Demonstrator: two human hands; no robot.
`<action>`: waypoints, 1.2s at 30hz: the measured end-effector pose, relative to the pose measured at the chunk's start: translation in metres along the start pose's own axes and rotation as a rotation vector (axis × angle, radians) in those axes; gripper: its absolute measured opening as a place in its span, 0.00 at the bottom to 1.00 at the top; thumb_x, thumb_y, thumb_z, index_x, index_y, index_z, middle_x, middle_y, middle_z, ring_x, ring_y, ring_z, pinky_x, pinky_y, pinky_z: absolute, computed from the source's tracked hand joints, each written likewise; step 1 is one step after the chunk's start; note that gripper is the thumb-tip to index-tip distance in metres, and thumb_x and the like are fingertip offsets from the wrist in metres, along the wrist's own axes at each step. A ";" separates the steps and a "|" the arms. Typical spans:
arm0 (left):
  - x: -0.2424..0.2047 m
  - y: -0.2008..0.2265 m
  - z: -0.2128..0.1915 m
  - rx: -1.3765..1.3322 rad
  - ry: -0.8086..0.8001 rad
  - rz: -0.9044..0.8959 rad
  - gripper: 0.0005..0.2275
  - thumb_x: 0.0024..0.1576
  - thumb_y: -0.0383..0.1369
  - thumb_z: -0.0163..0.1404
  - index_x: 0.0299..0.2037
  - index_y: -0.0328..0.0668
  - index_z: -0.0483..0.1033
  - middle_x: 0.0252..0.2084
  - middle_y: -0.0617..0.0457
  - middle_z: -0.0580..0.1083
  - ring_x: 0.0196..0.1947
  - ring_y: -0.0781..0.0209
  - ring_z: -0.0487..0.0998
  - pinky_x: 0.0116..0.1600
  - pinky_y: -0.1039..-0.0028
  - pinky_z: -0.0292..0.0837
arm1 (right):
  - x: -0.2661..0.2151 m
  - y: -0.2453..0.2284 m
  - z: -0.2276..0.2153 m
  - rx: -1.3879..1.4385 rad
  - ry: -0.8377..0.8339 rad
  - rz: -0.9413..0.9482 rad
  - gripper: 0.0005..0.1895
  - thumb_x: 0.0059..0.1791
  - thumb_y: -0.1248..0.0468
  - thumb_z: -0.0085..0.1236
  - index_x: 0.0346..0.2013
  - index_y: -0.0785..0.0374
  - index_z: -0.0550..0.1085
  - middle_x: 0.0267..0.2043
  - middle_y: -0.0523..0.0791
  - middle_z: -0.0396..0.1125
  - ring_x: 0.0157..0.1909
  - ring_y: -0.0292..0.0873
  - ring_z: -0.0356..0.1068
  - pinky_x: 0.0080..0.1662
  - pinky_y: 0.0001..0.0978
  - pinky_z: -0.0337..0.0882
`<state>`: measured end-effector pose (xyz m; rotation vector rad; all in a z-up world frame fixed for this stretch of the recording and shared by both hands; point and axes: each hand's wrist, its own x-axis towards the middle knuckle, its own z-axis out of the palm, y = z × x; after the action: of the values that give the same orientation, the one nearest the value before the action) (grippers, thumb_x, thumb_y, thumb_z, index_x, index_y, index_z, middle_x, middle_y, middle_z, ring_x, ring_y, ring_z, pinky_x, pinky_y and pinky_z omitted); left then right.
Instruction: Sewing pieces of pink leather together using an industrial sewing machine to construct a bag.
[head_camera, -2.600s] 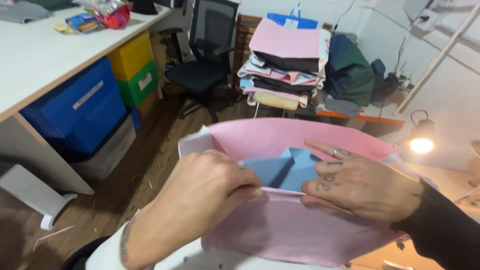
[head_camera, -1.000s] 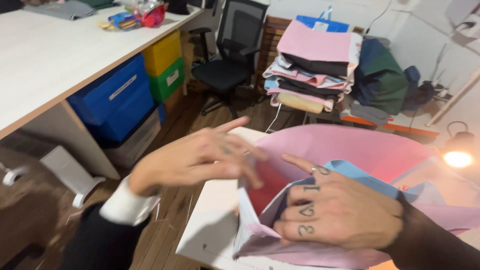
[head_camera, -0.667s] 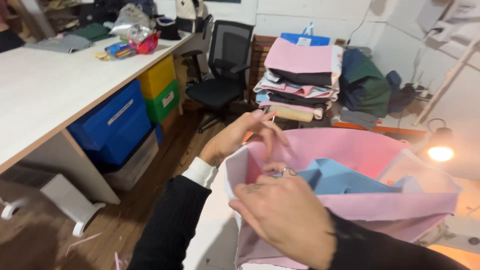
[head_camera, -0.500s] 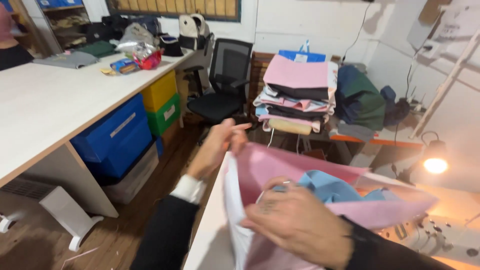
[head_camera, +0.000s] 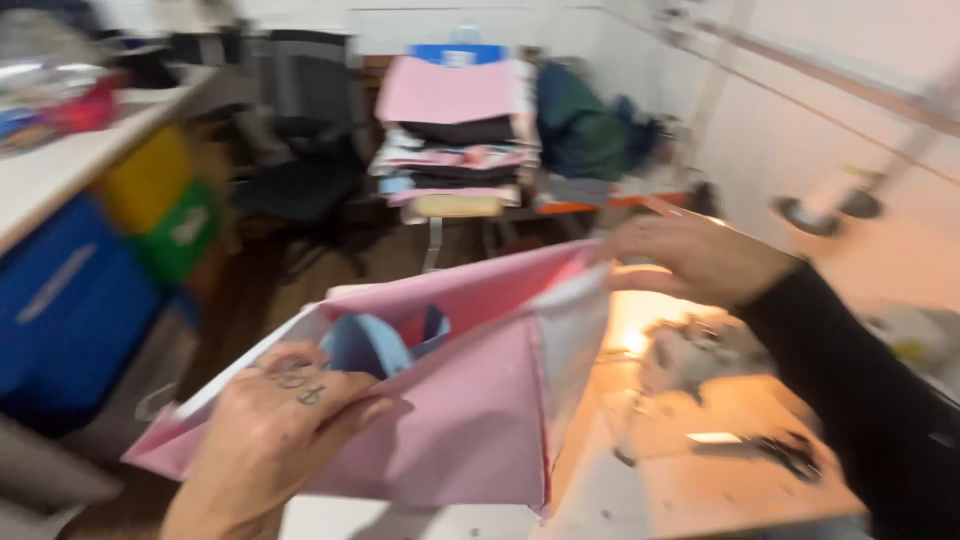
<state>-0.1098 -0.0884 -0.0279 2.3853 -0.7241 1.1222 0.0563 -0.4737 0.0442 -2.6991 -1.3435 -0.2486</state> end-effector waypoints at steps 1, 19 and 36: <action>0.011 0.006 0.002 -0.046 -0.011 0.033 0.09 0.43 0.39 0.64 0.31 0.49 0.83 0.24 0.53 0.75 0.29 0.51 0.78 0.36 0.66 0.72 | -0.010 -0.010 -0.005 -0.008 0.000 0.057 0.19 0.48 0.53 0.60 0.52 0.52 0.79 0.46 0.41 0.75 0.49 0.42 0.74 0.74 0.55 0.47; 0.041 -0.053 0.020 0.027 -0.479 0.100 0.10 0.53 0.49 0.60 0.39 0.64 0.87 0.32 0.65 0.82 0.39 0.65 0.84 0.46 0.72 0.77 | -0.047 -0.015 -0.019 0.514 -0.073 -0.142 0.10 0.50 0.58 0.61 0.41 0.58 0.82 0.34 0.40 0.78 0.40 0.39 0.79 0.75 0.57 0.48; 0.155 0.085 0.071 -0.445 -1.012 -0.503 0.15 0.49 0.43 0.63 0.26 0.36 0.86 0.14 0.55 0.72 0.15 0.69 0.64 0.24 0.70 0.62 | -0.056 -0.025 -0.018 0.273 0.109 -0.389 0.07 0.51 0.57 0.62 0.34 0.56 0.79 0.30 0.36 0.74 0.39 0.39 0.76 0.75 0.57 0.54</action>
<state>-0.0351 -0.2379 0.0644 2.4000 -0.5043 -0.4688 0.0015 -0.5052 0.0512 -2.1607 -1.7178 -0.2228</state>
